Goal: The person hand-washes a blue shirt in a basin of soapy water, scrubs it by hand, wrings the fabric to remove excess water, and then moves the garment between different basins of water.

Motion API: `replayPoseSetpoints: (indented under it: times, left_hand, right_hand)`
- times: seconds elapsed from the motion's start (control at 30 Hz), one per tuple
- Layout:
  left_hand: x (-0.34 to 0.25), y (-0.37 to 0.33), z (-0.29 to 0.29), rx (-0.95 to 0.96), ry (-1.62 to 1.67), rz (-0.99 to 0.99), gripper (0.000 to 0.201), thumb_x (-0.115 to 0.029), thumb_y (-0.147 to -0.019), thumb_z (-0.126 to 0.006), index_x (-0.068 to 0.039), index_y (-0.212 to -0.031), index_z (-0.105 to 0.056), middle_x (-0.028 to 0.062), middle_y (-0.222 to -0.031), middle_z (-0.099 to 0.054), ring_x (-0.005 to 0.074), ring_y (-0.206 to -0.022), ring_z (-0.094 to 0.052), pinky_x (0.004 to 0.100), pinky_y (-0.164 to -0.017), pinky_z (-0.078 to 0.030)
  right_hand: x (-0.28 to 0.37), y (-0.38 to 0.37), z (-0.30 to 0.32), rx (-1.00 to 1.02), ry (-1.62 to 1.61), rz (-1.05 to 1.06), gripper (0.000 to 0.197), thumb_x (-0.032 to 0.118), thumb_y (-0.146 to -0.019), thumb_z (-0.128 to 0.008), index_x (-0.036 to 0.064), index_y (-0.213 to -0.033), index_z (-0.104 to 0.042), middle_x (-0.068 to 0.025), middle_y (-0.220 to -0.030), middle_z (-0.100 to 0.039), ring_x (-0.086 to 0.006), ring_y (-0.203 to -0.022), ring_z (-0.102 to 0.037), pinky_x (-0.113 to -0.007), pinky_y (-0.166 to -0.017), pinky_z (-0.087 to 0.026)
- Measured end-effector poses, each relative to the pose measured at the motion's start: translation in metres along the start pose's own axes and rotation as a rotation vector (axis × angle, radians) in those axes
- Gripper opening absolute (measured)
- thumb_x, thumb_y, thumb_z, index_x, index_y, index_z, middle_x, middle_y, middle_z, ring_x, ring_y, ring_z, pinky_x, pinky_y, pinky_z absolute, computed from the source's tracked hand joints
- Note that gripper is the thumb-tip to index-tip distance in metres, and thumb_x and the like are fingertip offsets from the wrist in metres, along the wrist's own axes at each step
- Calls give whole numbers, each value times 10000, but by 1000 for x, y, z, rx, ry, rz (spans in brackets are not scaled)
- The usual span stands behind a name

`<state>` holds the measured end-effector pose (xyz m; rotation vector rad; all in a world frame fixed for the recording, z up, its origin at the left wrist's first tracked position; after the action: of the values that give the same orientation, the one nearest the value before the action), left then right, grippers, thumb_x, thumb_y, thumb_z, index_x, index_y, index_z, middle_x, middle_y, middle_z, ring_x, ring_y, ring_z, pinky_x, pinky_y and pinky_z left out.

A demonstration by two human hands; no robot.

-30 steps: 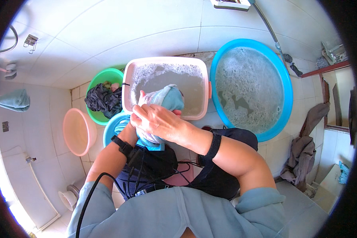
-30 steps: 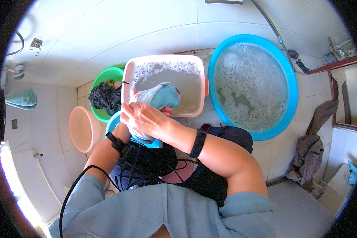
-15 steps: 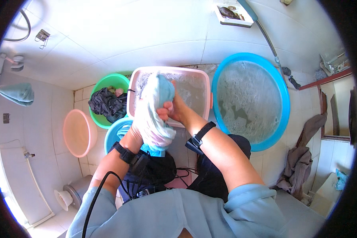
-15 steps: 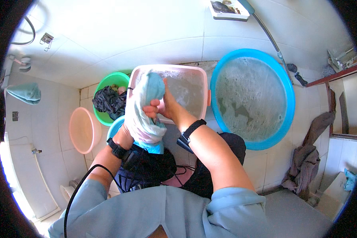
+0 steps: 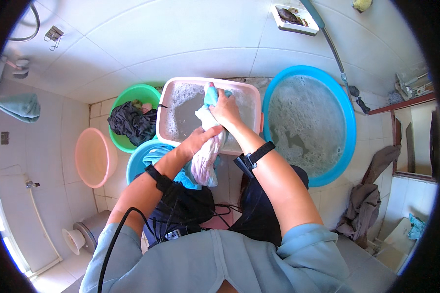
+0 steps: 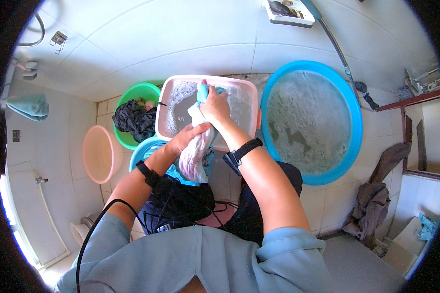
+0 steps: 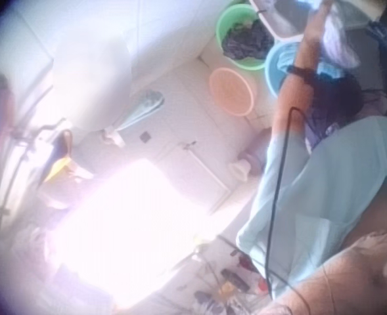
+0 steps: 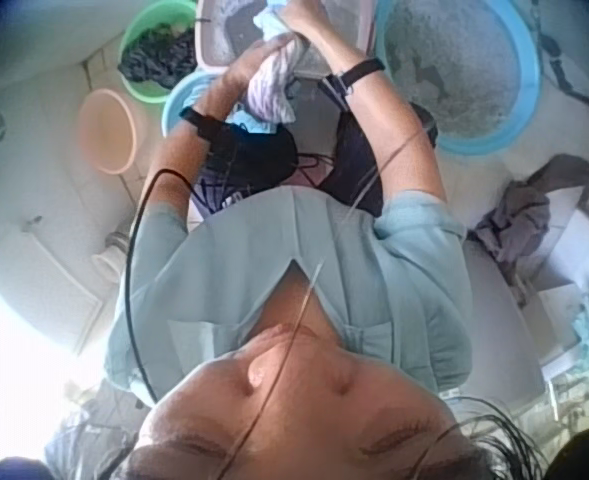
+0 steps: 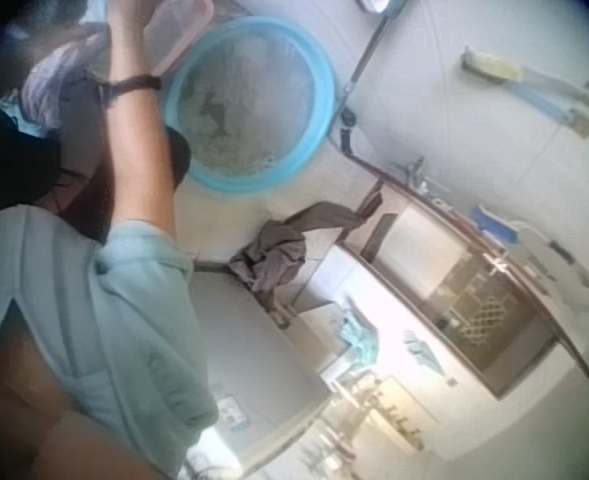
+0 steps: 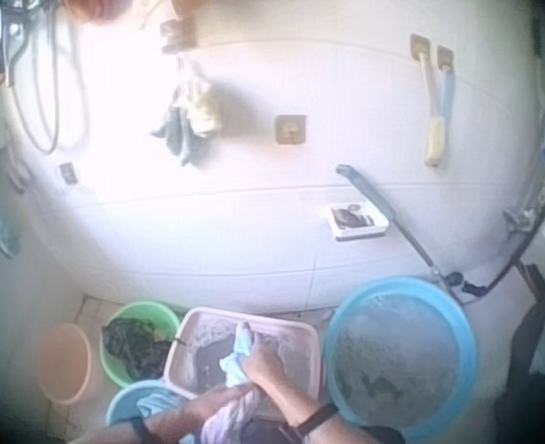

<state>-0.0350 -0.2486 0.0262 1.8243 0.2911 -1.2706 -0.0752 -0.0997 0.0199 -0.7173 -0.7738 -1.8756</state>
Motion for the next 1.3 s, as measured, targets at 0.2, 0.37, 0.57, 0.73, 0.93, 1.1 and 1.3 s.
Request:
replayPoseSetpoints:
  times: [0.2,0.37,0.57,0.73,0.93,1.1,1.3]
  left_hand:
    - [5,14,22,408,1007,395,741,-706,-860,-461,-4,-1048,-605,81,-679,-532,174,-508,-470,310,-442,-384]
    - [-9,18,0,532,1004,303,819,-759,-865,-255,-53,-1118,-583,77,-693,-488,161,-451,-380,307,-423,-300]
    - [9,26,13,188,426,419,684,-634,-868,-586,-42,-1211,-568,159,-951,-667,250,-767,-679,368,-612,-562]
    - [-5,7,12,107,-628,113,561,-500,-971,-497,12,-1160,-626,194,-974,-673,281,-859,-657,398,-815,-509]
    - [0,10,2,42,-1098,-259,692,-582,-933,-523,38,-1238,-565,262,-840,-652,402,-825,-672,435,-755,-518]
    - [-24,29,0,-110,-686,10,1047,-690,-833,-601,101,-1442,-284,333,-1074,-608,350,-1024,-633,408,-902,-477]
    - [-1,35,23,139,333,168,591,-385,-901,-646,62,-1273,-537,156,-1139,-652,234,-1035,-637,303,-906,-491]
  right_hand:
    - [5,9,32,141,-1149,-235,671,480,-900,-612,52,-1377,-413,-167,-1150,-624,-236,-967,-661,-340,-713,-558]
    - [-25,24,-23,299,-1660,-619,832,802,-826,-461,116,-1288,-553,-63,-1266,-600,-222,-1062,-616,-390,-869,-524]
    - [-13,1,5,293,-1467,-285,382,171,-858,-664,6,-1189,-568,-125,-903,-675,-222,-820,-678,-371,-700,-592]
    - [-12,5,1,26,-148,123,571,152,-808,-663,-29,-1311,-460,-248,-1109,-628,-376,-931,-680,-442,-821,-555]
    - [8,20,3,71,124,-13,707,275,-843,-691,3,-1391,-337,-328,-1116,-587,-457,-1052,-624,-495,-884,-517]
    - [18,26,5,146,147,-25,806,401,-887,-628,30,-1478,-223,-383,-1193,-538,-495,-1059,-605,-501,-899,-504]
    - [30,28,22,301,-368,58,941,637,-868,-594,-22,-1466,-287,-290,-1265,-564,-393,-1132,-600,-460,-994,-454]
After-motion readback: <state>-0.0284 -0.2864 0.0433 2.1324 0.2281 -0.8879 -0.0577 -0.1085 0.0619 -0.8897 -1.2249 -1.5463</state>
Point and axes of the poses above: each hand's wrist, its own y-axis away from the middle knuckle, its own z-axis out of the back of the hand, x = y × z, the point moved 3 cm from there along -y, towards the middle knuckle
